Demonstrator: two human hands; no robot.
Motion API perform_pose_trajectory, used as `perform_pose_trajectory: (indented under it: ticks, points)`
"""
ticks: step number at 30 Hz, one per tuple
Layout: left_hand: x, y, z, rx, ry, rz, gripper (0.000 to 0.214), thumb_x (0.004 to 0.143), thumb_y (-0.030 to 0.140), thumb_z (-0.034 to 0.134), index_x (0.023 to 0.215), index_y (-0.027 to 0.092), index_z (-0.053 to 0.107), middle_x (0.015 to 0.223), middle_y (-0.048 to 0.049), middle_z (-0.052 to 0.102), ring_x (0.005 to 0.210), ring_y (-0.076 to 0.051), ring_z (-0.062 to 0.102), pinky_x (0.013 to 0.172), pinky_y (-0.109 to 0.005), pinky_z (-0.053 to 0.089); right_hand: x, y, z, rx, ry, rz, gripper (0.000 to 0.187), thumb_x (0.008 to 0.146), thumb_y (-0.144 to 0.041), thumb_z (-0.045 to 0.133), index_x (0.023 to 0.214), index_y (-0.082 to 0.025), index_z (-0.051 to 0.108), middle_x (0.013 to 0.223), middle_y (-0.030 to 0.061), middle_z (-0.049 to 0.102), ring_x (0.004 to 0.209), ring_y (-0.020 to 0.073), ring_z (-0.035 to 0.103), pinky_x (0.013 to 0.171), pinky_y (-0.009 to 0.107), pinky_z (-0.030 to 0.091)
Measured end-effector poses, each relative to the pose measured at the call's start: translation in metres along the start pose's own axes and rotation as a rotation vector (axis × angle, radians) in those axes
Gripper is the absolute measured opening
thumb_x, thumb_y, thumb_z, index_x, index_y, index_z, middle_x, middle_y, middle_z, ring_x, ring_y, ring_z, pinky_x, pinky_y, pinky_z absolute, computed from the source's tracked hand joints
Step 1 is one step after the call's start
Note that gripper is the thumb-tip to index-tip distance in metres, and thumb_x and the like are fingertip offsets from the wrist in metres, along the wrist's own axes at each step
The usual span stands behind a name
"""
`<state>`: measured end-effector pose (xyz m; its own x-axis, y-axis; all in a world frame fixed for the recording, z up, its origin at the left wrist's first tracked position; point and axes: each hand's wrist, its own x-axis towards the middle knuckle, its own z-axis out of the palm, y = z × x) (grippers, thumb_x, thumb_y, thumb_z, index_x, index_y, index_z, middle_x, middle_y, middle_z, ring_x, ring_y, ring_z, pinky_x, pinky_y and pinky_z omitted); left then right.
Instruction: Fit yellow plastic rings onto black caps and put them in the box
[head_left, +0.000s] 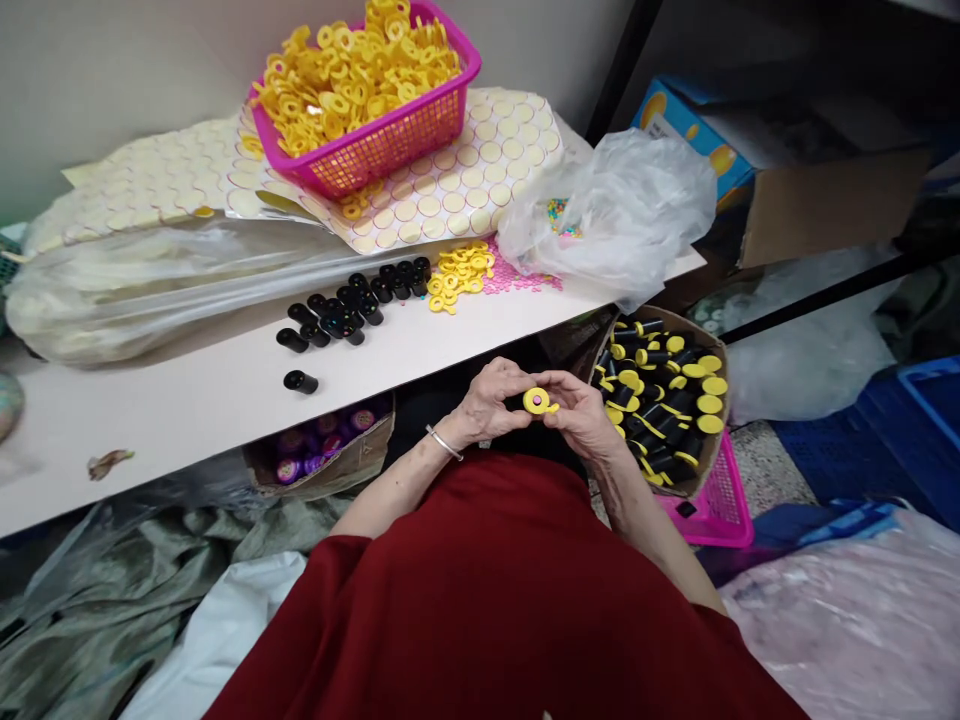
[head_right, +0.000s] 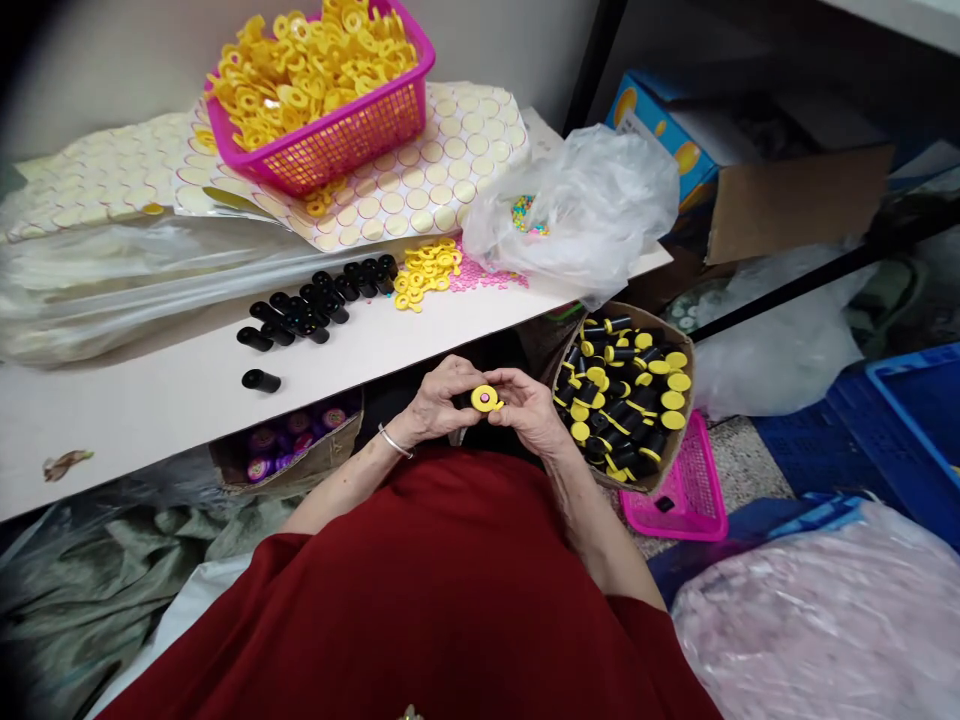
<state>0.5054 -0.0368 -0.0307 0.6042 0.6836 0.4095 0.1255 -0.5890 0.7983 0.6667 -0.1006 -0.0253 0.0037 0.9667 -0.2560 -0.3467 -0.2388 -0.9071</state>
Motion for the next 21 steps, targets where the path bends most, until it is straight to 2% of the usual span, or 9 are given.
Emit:
perform_pose_trajectory:
  ticks: [4, 9, 12, 16, 18, 21]
  points:
    - [0.003, 0.005, 0.014, 0.172, -0.114, 0.083, 0.023, 0.076, 0.036, 0.059, 0.088, 0.021, 0.071, 0.085, -0.0064, 0.067, 0.09, -0.021, 0.051, 0.085, -0.038, 0.039, -0.003, -0.012, -0.013, 0.002, -0.084, 0.194, 0.062, 0.039, -0.015, 0.084, 0.098, -0.019, 0.063, 0.087, 0.0005, 0.065, 0.076, 0.0116, 0.059, 0.068, 0.023, 0.049]
    - [0.009, 0.004, 0.027, 0.185, -0.231, 0.083, 0.024, 0.078, 0.04, 0.058, 0.087, 0.022, 0.071, 0.085, -0.0069, 0.068, 0.094, -0.023, 0.052, 0.087, -0.039, 0.039, -0.003, -0.009, -0.026, 0.111, -0.103, 0.308, 0.052, 0.04, -0.01, 0.079, 0.09, -0.014, 0.067, 0.077, -0.0006, 0.066, 0.067, 0.0084, 0.058, 0.062, 0.019, 0.046]
    - [0.012, -0.001, 0.033, 0.169, -0.274, 0.078, 0.024, 0.078, 0.039, 0.057, 0.088, 0.022, 0.07, 0.084, -0.0066, 0.068, 0.094, -0.023, 0.053, 0.087, -0.039, 0.039, -0.002, -0.001, -0.028, 0.179, -0.048, 0.336, 0.045, 0.038, -0.008, 0.078, 0.082, -0.012, 0.067, 0.068, -0.0021, 0.064, 0.059, 0.0069, 0.056, 0.055, 0.017, 0.045]
    - [0.014, -0.005, 0.035, 0.147, -0.285, 0.09, 0.02, 0.078, 0.035, 0.056, 0.083, 0.021, 0.07, 0.082, -0.0061, 0.068, 0.09, -0.022, 0.053, 0.086, -0.039, 0.041, -0.001, 0.007, -0.025, 0.229, 0.044, 0.303, 0.043, 0.036, -0.009, 0.079, 0.078, -0.012, 0.066, 0.064, -0.003, 0.063, 0.055, 0.0066, 0.056, 0.053, 0.017, 0.046]
    - [0.015, -0.007, 0.034, 0.144, -0.289, 0.075, 0.018, 0.077, 0.034, 0.058, 0.081, 0.021, 0.07, 0.081, -0.0057, 0.068, 0.088, -0.021, 0.053, 0.084, -0.038, 0.042, -0.001, 0.009, -0.024, 0.251, 0.041, 0.311, 0.044, 0.04, -0.014, 0.081, 0.081, -0.012, 0.065, 0.066, -0.0033, 0.063, 0.055, 0.0073, 0.057, 0.054, 0.019, 0.049]
    - [0.015, -0.012, 0.036, 0.152, -0.292, 0.07, 0.013, 0.074, 0.029, 0.06, 0.08, 0.022, 0.07, 0.078, -0.0044, 0.067, 0.085, -0.02, 0.053, 0.082, -0.037, 0.043, 0.002, 0.012, -0.027, 0.264, -0.033, 0.364, 0.046, 0.046, -0.021, 0.082, 0.087, -0.013, 0.062, 0.07, -0.0027, 0.063, 0.057, 0.0088, 0.059, 0.055, 0.023, 0.052]
